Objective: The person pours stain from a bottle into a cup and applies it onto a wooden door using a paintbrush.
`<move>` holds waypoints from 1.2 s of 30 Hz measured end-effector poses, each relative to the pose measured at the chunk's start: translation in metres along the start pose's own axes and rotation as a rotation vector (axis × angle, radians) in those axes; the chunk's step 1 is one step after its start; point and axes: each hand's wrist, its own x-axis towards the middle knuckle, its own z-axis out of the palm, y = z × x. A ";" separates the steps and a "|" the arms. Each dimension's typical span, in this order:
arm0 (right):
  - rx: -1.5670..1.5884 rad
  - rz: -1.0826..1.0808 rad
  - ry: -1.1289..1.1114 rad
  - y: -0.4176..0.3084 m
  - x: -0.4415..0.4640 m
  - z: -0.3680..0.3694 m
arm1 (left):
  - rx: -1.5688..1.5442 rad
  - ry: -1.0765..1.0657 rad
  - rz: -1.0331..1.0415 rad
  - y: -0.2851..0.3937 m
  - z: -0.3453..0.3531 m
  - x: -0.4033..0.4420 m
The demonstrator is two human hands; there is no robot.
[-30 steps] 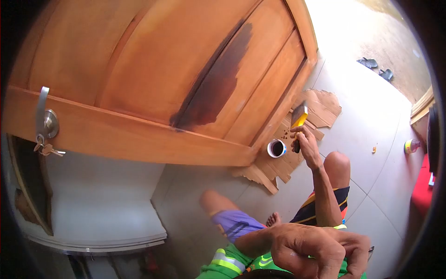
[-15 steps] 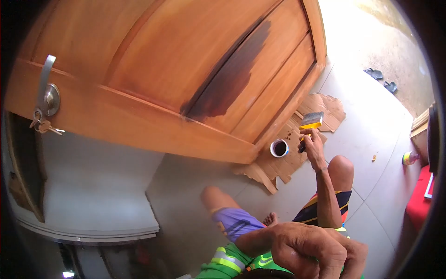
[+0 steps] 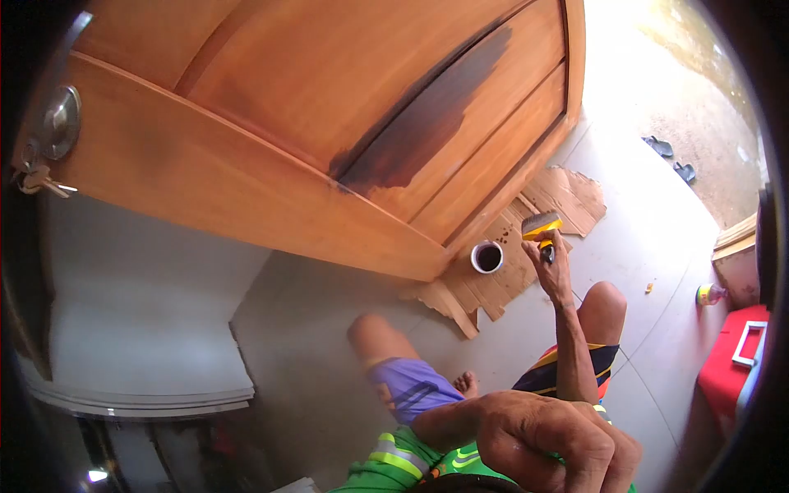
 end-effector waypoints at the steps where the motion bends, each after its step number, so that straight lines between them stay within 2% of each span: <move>1: -0.041 0.002 0.020 -0.001 -0.001 0.001 | -0.002 -0.004 -0.006 0.003 -0.001 -0.001; 3: -0.122 0.003 0.061 -0.004 -0.002 0.002 | -0.016 0.003 -0.005 0.008 -0.001 -0.004; 5: -0.047 0.051 0.094 0.003 -0.002 0.004 | 0.071 0.045 -0.183 0.025 -0.003 -0.012; 6: -0.012 0.071 0.111 0.007 -0.001 0.005 | 0.168 0.073 -0.367 0.052 -0.006 -0.021; 8: 0.184 0.162 0.125 0.010 -0.002 0.005 | 0.632 0.060 -0.381 0.083 -0.029 -0.038; 10: 0.326 0.194 0.123 0.019 -0.004 0.004 | 1.206 0.345 -0.508 0.122 -0.078 -0.098; 12: 0.245 0.166 0.133 0.016 -0.007 -0.001 | 1.406 0.620 -0.424 0.163 -0.119 -0.118; 14: 0.219 0.186 0.118 0.002 -0.010 -0.005 | 1.520 0.923 -0.493 0.194 -0.161 -0.176; 16: 0.302 0.160 0.085 -0.011 -0.013 -0.009 | 1.549 1.178 -0.505 0.220 -0.191 -0.236; 18: 0.392 0.061 0.040 -0.031 -0.015 -0.015 | 1.389 1.392 -0.340 0.232 -0.207 -0.286; 23: 0.571 -0.428 -0.112 -0.101 -0.020 -0.012 | 1.378 1.630 -0.344 0.250 -0.186 -0.315; 25: 0.415 -0.633 -0.068 -0.123 -0.009 -0.002 | 1.374 1.714 -0.353 0.255 -0.181 -0.316; 26: 0.375 -0.697 -0.058 -0.134 -0.005 0.007 | 1.447 1.635 -0.216 0.257 -0.188 -0.322; 27: 0.335 -0.760 -0.051 -0.140 -0.005 0.013 | 1.437 1.627 -0.242 0.259 -0.191 -0.330; 29: 0.123 -0.714 -0.177 -0.136 -0.012 0.021 | 1.416 1.607 -0.291 0.257 -0.187 -0.317; 30: 0.171 -0.622 -0.283 -0.119 -0.017 0.033 | 1.397 1.620 -0.311 0.254 -0.184 -0.311; 31: 0.046 -0.600 -0.294 -0.111 -0.024 0.037 | 1.376 1.634 -0.332 0.250 -0.179 -0.304; 33: 0.141 -0.526 -0.280 -0.076 -0.038 0.048 | 1.357 1.629 -0.345 0.249 -0.177 -0.301; 36: 0.214 -0.565 -0.212 -0.103 -0.043 0.038 | 1.367 1.609 -0.319 0.258 -0.180 -0.329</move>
